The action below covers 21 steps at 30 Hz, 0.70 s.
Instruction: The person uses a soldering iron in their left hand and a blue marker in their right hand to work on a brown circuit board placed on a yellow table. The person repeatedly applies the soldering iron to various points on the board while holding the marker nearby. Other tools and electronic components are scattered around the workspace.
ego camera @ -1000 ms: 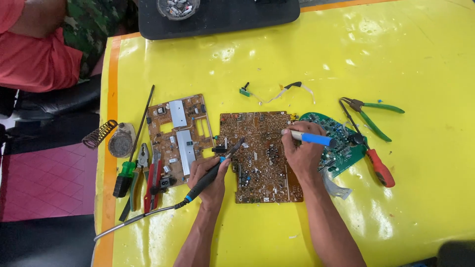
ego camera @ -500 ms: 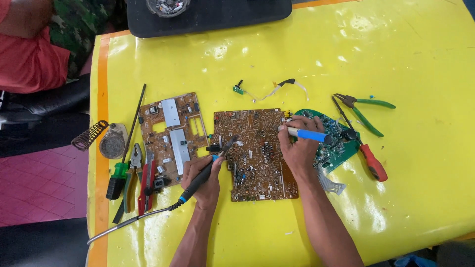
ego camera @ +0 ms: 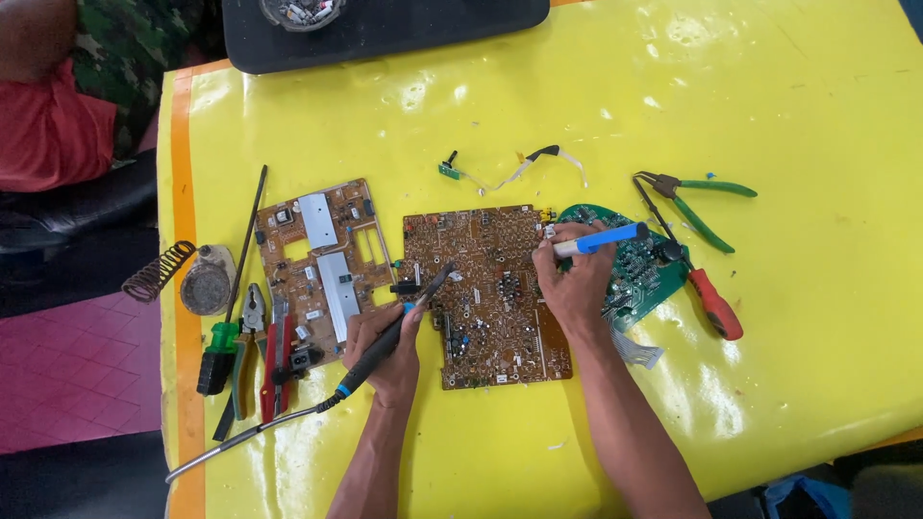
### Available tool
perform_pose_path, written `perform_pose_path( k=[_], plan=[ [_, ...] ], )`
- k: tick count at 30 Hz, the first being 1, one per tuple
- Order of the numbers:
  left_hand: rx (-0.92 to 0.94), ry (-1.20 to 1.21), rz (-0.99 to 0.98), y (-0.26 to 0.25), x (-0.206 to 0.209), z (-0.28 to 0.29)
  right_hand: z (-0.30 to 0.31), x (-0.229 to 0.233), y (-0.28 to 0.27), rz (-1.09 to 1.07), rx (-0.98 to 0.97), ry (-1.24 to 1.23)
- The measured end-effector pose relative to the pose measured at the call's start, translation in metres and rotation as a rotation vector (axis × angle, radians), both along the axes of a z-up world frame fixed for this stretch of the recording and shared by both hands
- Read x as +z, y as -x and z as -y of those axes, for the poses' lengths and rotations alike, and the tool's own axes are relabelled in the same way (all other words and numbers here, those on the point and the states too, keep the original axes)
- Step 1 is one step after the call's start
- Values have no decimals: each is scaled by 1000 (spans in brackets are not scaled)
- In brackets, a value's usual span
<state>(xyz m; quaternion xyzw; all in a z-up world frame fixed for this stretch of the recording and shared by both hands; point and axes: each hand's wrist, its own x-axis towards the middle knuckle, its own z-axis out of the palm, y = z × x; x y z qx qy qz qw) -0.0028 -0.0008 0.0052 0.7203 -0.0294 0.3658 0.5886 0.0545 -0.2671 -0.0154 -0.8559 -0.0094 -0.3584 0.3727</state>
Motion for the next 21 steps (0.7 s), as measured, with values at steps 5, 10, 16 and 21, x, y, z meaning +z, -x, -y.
perform_pose_path(
  k=[5,10,16,21],
  plan=[
    [-28,8,18,-1,-4,-1,0,14,3,22,-43,55],
    [-13,-6,11,-2,-6,-1,3,6,1,-27,-7,22],
    [-27,18,7,-1,-5,-2,-3,14,3,-7,-26,47],
    [-26,-9,12,-1,-5,-3,-1,6,0,-4,13,43]
  ],
)
